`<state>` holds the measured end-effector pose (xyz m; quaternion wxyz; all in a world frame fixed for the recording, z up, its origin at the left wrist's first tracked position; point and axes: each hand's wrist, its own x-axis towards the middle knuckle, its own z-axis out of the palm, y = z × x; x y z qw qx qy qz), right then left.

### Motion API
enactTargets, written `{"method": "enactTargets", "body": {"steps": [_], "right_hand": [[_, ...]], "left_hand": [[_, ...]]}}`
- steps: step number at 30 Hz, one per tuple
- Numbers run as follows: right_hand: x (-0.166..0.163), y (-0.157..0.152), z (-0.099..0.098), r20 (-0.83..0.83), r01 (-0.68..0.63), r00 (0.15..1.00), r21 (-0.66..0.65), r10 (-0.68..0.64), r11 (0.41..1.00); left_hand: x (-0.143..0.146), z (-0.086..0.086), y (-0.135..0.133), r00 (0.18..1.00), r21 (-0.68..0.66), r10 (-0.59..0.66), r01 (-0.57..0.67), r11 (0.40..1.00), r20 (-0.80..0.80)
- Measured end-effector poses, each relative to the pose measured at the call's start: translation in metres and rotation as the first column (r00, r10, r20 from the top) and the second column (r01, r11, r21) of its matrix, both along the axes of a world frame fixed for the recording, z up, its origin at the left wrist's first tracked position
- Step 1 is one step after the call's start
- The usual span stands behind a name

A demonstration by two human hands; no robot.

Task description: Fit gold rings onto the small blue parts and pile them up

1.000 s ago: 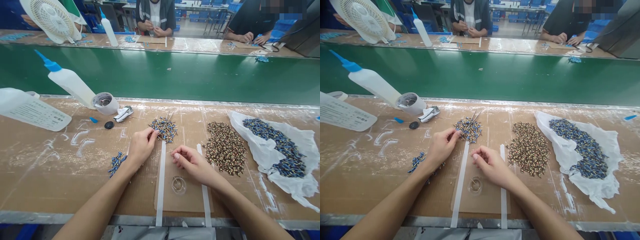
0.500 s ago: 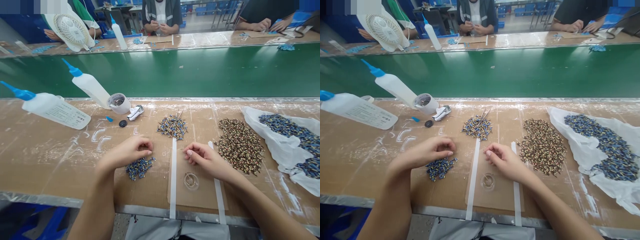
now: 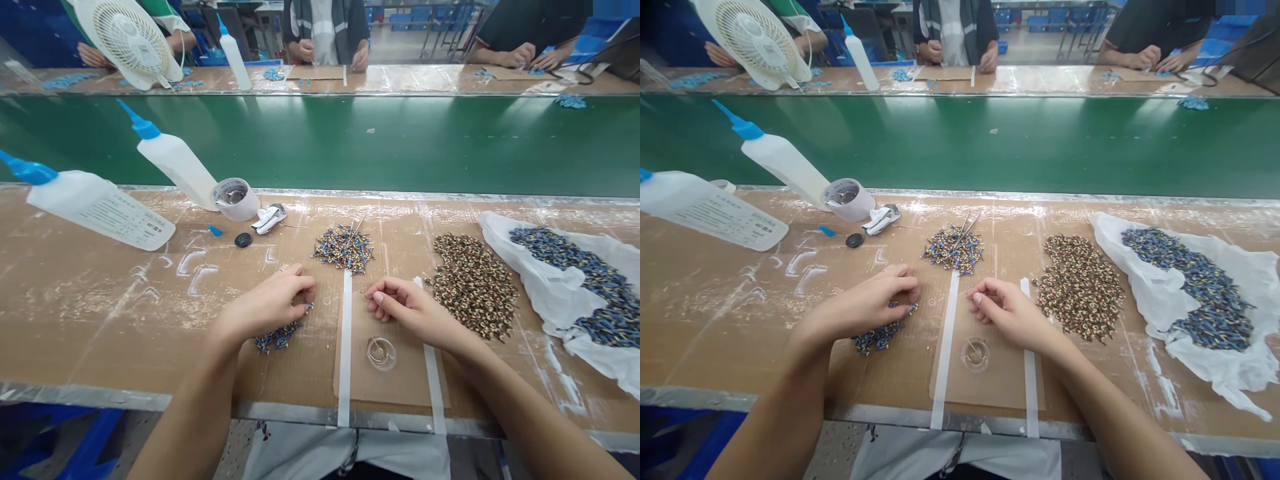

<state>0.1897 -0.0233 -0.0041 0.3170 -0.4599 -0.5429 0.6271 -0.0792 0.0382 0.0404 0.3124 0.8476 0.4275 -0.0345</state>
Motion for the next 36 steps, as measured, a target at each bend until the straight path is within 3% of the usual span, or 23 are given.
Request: {"method": "enactTargets", "body": {"steps": [9,12,15,20,25,28,30,33,36], "right_hand": [[0.000,0.000,0.004,0.023,-0.006,1.000,0.007,0.005,1.000],[0.001,-0.001,0.005,0.034,-0.015,0.999,0.014,0.015,1.000],[0.000,-0.001,0.006,0.041,-0.019,0.999,0.018,0.019,1.000],[-0.001,-0.002,0.007,0.058,-0.030,0.998,0.020,0.029,0.999],[0.001,-0.003,0.010,0.105,-0.055,0.993,0.058,0.049,0.997],[0.004,-0.004,0.014,0.174,-0.138,0.978,0.121,0.116,0.983],[0.006,-0.005,0.018,0.202,-0.218,0.961,0.140,0.187,0.966],[0.008,-0.005,0.021,0.189,-0.296,0.943,0.108,0.273,0.949],[0.009,-0.004,0.022,0.158,-0.323,0.939,0.088,0.306,0.942]], "left_hand": [[0.001,0.006,0.008,0.981,0.079,0.167,-0.175,0.981,0.101],[0.000,0.003,0.008,0.974,0.175,0.199,-0.215,0.961,0.105],[0.004,-0.004,0.008,0.978,0.250,0.186,-0.205,0.946,0.099],[0.020,-0.013,0.003,0.990,0.265,0.128,-0.139,0.954,0.057],[0.034,-0.012,-0.005,0.991,0.261,0.092,-0.114,0.959,0.097],[0.040,-0.009,-0.008,0.972,0.190,0.124,-0.162,0.968,0.199],[0.043,-0.009,-0.010,0.946,0.058,0.141,-0.164,0.985,0.291],[0.048,-0.012,-0.012,0.905,-0.127,0.158,-0.117,0.985,0.395],[0.053,-0.017,-0.012,0.887,-0.188,0.175,-0.102,0.977,0.427]]}}
